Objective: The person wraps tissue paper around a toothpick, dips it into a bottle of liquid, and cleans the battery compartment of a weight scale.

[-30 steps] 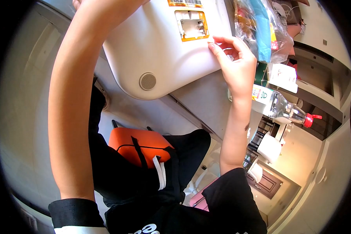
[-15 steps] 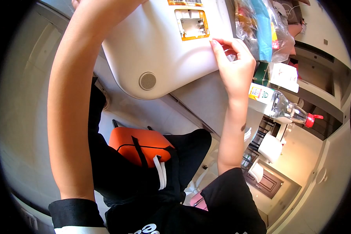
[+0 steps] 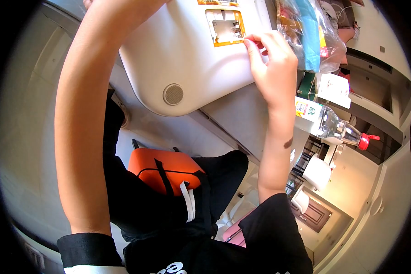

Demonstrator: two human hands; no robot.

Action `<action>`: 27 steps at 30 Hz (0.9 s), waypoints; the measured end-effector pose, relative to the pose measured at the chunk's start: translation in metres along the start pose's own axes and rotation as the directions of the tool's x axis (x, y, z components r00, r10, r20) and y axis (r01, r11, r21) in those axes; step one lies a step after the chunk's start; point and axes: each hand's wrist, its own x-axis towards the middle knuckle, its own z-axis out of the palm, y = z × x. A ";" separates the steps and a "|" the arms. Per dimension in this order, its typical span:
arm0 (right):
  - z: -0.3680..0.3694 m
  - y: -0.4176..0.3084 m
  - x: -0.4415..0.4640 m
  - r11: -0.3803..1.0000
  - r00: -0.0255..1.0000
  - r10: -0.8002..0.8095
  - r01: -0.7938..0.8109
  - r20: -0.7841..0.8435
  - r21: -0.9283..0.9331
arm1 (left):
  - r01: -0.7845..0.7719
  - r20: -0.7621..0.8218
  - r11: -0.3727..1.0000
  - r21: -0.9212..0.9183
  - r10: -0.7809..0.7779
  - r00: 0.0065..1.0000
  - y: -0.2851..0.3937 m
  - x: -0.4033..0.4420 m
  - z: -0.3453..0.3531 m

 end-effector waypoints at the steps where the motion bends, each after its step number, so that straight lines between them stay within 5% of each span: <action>1: 0.000 0.000 0.001 1.000 1.000 -0.019 0.019 -0.002 -0.011 | -0.057 -0.046 0.996 0.070 0.060 0.997 -0.003 -0.003 0.005; 6: -0.005 0.002 0.004 0.992 0.992 -0.107 0.110 0.061 -0.058 | -0.080 -0.079 0.980 0.181 0.096 0.992 0.002 -0.004 0.002; 9: -0.004 0.004 0.011 0.990 0.990 -0.124 0.128 0.072 -0.051 | 0.016 0.027 0.999 0.028 -0.016 0.999 0.008 -0.004 -0.003; 15: -0.011 0.002 0.006 0.987 0.982 -0.136 0.145 0.131 -0.063 | -0.032 -0.079 0.982 0.185 0.047 0.996 0.011 -0.006 0.004; 18: -0.009 0.005 0.011 0.988 0.984 -0.133 0.141 0.121 -0.063 | 0.191 0.037 0.980 0.061 -0.193 0.980 0.025 -0.003 0.000; 21: -0.010 0.002 0.012 0.985 0.982 -0.139 0.151 0.127 -0.087 | 0.055 -0.116 0.994 0.093 -0.044 0.992 0.009 -0.009 0.013; 24: -0.012 0.001 0.008 0.983 0.979 -0.136 0.152 0.150 -0.103 | -0.073 -0.103 0.971 0.227 0.098 0.990 -0.001 -0.003 0.009; 27: -0.012 0.002 0.012 0.984 0.978 -0.136 0.152 0.159 -0.094 | -0.044 -0.110 0.980 0.196 0.066 0.992 0.004 -0.002 0.007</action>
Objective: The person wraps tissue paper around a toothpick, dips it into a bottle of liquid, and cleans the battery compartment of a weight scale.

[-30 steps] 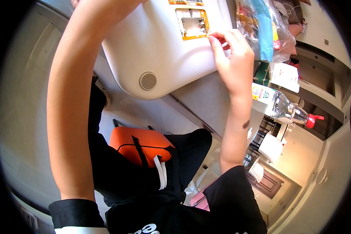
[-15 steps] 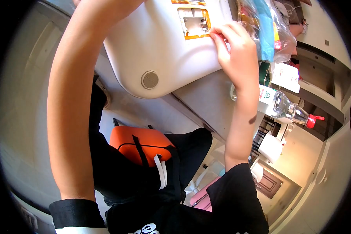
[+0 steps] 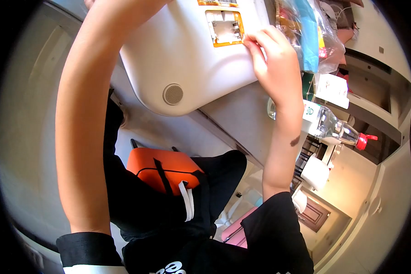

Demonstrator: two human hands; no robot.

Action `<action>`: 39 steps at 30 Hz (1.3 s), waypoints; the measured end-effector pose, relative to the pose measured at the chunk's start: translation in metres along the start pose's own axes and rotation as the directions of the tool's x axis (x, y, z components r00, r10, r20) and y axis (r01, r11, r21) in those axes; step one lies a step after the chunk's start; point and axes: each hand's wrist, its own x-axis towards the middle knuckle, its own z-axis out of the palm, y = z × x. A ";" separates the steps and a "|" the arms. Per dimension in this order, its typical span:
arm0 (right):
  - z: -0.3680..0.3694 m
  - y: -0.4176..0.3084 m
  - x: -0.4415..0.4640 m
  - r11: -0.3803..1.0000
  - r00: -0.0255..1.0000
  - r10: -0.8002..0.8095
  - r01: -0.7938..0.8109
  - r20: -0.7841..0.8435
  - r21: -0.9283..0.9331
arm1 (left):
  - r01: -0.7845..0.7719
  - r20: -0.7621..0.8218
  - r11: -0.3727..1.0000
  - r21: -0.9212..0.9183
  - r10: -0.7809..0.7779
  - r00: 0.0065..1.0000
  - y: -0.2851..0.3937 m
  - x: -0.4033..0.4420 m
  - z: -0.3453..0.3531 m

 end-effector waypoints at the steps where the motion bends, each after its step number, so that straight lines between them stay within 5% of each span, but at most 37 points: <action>1: 0.000 0.000 0.001 1.000 1.000 -0.008 0.008 0.000 0.005 | 0.060 0.085 0.994 -0.096 -0.052 0.995 0.001 0.004 -0.008; 3: -0.004 0.000 -0.002 1.000 0.999 0.015 -0.015 0.031 0.014 | 0.128 0.168 0.975 -0.183 -0.097 0.981 0.002 0.004 -0.009; 6: -0.011 -0.003 -0.005 0.995 0.995 0.081 -0.085 0.063 0.057 | 0.057 0.018 0.998 -0.004 -0.057 0.998 0.002 -0.002 0.001; 11: -0.015 0.005 -0.002 0.975 0.973 0.211 -0.216 0.090 0.055 | 0.097 0.062 0.994 -0.051 -0.094 0.994 0.006 -0.001 -0.003; 21: 0.008 0.010 0.017 0.999 1.000 0.012 -0.011 -0.012 0.038 | -0.014 -0.035 0.999 -0.029 0.013 0.999 -0.007 -0.002 0.006; 39: 0.013 0.005 0.012 0.998 0.998 0.041 -0.038 -0.050 0.054 | 0.010 -0.022 0.998 0.055 -0.009 1.000 -0.002 -0.001 0.005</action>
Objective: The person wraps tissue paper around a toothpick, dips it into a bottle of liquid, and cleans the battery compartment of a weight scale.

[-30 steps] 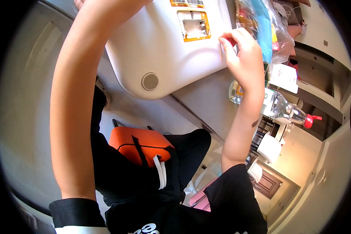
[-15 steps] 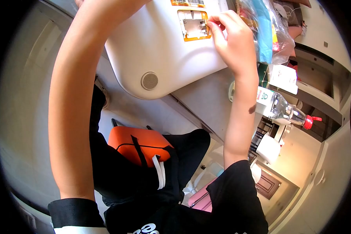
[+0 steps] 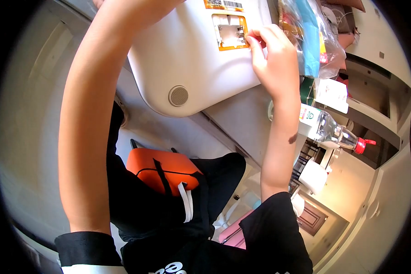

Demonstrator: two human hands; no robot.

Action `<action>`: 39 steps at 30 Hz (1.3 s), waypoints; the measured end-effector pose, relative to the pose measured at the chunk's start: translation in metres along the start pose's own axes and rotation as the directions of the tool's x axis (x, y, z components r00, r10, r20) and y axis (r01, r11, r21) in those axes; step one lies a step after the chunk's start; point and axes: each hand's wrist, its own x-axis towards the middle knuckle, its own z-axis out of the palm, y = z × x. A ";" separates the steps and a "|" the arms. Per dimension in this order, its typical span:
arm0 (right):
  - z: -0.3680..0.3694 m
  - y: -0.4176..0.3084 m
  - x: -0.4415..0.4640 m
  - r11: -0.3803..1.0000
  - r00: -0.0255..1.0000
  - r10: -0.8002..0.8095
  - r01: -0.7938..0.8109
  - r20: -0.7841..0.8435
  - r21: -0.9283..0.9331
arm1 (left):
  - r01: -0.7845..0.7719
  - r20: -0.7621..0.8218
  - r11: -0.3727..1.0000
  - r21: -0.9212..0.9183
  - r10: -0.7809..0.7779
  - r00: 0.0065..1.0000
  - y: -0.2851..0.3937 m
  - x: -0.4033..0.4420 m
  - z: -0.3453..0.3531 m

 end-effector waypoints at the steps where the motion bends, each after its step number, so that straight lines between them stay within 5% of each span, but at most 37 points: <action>1: -0.001 0.000 -0.002 1.000 1.000 0.013 -0.013 0.000 -0.005 | 0.021 0.003 1.000 0.021 -0.021 1.000 0.002 0.000 0.001; 24: 0.009 0.004 0.006 0.998 0.992 -0.069 0.068 -0.110 -0.014 | -0.086 0.018 0.991 -0.099 0.088 0.996 -0.006 0.000 -0.003; 27: 0.009 0.006 0.001 0.998 0.992 -0.069 0.069 -0.107 -0.006 | 0.048 0.130 0.983 -0.178 -0.025 0.991 -0.002 0.002 -0.011; 31: 0.008 0.004 -0.005 0.998 0.994 -0.061 0.061 -0.095 -0.004 | -0.043 -0.011 0.998 -0.047 0.042 0.999 -0.011 0.001 0.004; 39: 0.009 0.002 -0.004 1.000 0.994 -0.024 0.026 -0.109 0.017 | -0.027 0.000 0.998 -0.064 0.027 1.000 -0.005 0.000 0.002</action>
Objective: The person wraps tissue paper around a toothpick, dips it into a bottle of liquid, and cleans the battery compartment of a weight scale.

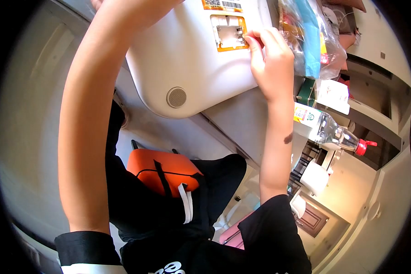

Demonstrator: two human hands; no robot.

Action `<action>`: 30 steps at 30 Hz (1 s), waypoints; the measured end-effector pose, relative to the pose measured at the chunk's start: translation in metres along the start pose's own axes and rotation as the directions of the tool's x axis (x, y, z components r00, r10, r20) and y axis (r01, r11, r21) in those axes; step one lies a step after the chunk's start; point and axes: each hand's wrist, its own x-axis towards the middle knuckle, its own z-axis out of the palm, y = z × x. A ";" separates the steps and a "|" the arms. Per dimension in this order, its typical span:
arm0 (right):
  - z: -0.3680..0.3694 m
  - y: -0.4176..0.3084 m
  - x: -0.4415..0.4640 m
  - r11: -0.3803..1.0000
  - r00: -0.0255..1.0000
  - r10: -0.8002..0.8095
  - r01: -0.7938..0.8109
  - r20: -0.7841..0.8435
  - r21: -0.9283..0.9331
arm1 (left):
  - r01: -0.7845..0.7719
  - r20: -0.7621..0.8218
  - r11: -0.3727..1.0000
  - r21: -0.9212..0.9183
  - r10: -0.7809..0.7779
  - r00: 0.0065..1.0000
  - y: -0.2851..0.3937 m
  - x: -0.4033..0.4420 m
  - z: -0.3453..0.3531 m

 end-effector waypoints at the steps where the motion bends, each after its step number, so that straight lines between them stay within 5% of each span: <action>1: 0.000 -0.001 0.000 1.000 1.000 0.009 -0.009 -0.005 0.005 | 0.009 -0.019 1.000 0.019 -0.009 1.000 0.001 0.000 0.002; 9: 0.001 -0.005 -0.004 0.995 0.995 0.091 -0.090 -0.030 0.041 | -0.010 -0.011 1.000 0.016 0.010 1.000 -0.022 0.012 -0.012; 10: 0.002 -0.005 -0.004 0.995 0.995 0.096 -0.095 -0.030 0.043 | 0.014 0.324 0.832 -0.555 0.201 0.925 -0.055 0.031 -0.033; 12: 0.005 0.003 0.007 0.998 0.998 0.054 -0.053 -0.018 0.031 | 0.263 0.446 0.390 -0.883 0.519 0.729 -0.055 0.029 -0.034; 13: 0.005 0.005 0.012 1.000 1.000 0.013 -0.013 -0.013 0.019 | 0.038 0.357 0.820 -0.571 0.206 0.911 -0.020 0.013 -0.016; 15: 0.001 0.000 0.007 1.000 1.000 0.008 -0.009 -0.014 -0.020 | -0.005 0.055 1.000 -0.018 0.006 0.998 0.000 0.000 0.000; 18: -0.001 -0.005 -0.006 0.991 0.994 0.110 -0.110 -0.004 0.074 | 0.004 -0.038 1.000 0.005 -0.004 0.999 -0.006 0.003 0.003; 30: 0.005 0.005 0.015 0.999 1.000 0.022 -0.021 -0.011 0.033 | 0.005 0.077 1.000 0.003 -0.006 0.997 0.004 -0.003 -0.007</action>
